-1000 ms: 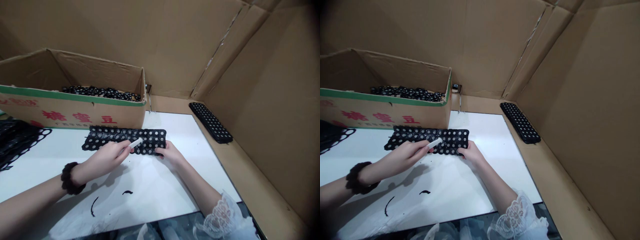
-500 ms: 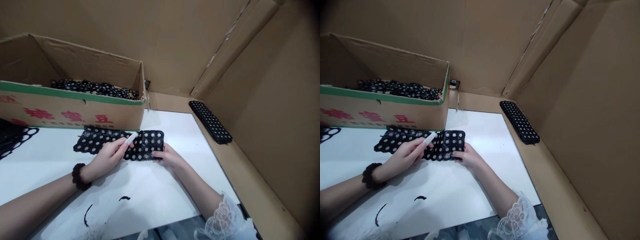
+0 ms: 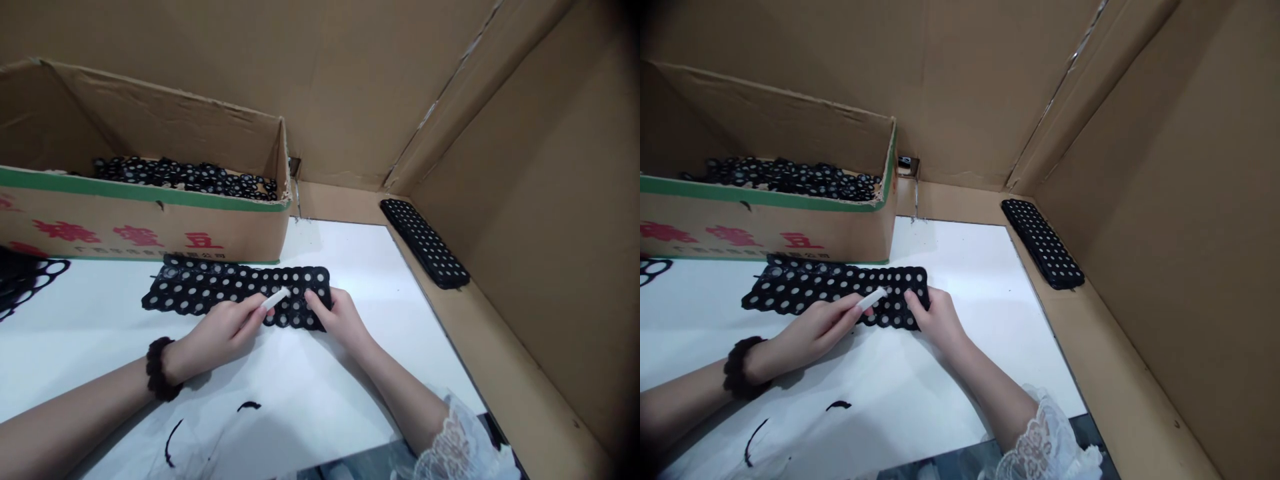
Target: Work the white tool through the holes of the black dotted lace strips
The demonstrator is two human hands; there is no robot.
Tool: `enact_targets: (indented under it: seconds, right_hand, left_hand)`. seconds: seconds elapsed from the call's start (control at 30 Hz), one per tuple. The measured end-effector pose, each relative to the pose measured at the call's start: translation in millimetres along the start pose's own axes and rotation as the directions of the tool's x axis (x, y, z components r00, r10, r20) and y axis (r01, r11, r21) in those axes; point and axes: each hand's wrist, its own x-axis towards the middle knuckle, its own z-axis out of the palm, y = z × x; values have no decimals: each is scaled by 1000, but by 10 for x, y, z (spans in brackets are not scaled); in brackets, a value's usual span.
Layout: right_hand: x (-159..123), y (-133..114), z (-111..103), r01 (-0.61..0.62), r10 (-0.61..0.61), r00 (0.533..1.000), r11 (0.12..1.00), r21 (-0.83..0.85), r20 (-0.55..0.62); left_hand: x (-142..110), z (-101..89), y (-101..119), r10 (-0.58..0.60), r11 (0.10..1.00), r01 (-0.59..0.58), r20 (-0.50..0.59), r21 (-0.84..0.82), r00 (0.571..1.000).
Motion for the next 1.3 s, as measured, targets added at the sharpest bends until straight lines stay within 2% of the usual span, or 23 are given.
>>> enact_targets:
  seconds: [0.1, 0.27, 0.5, 1.03, 1.3]
  right_hand:
    - [-14, -45, 3, 100, -102, 993, 994, -35, -54]
    - [-9, -92, 6, 146, -150, 988, 986, -85, -42]
    - [0, -89, 15, 120, -123, 986, 992, -33, -112]
    - [-31, -111, 36, 103, -96, 982, 994, 34, -160]
    - [-51, -109, 56, 117, -112, 983, 993, 25, -148]
  left_hand:
    - [12, 7, 39, -22, 999, 22, 6, 32, 1000]
    - [34, 30, 64, -58, 993, 58, -1, 100, 998]
    - [29, 105, 96, -68, 965, 68, -9, 254, 998]
    - [-6, 135, 183, -57, 969, 65, -41, 239, 998]
    - [-7, 153, 199, -48, 948, 62, -51, 313, 998]
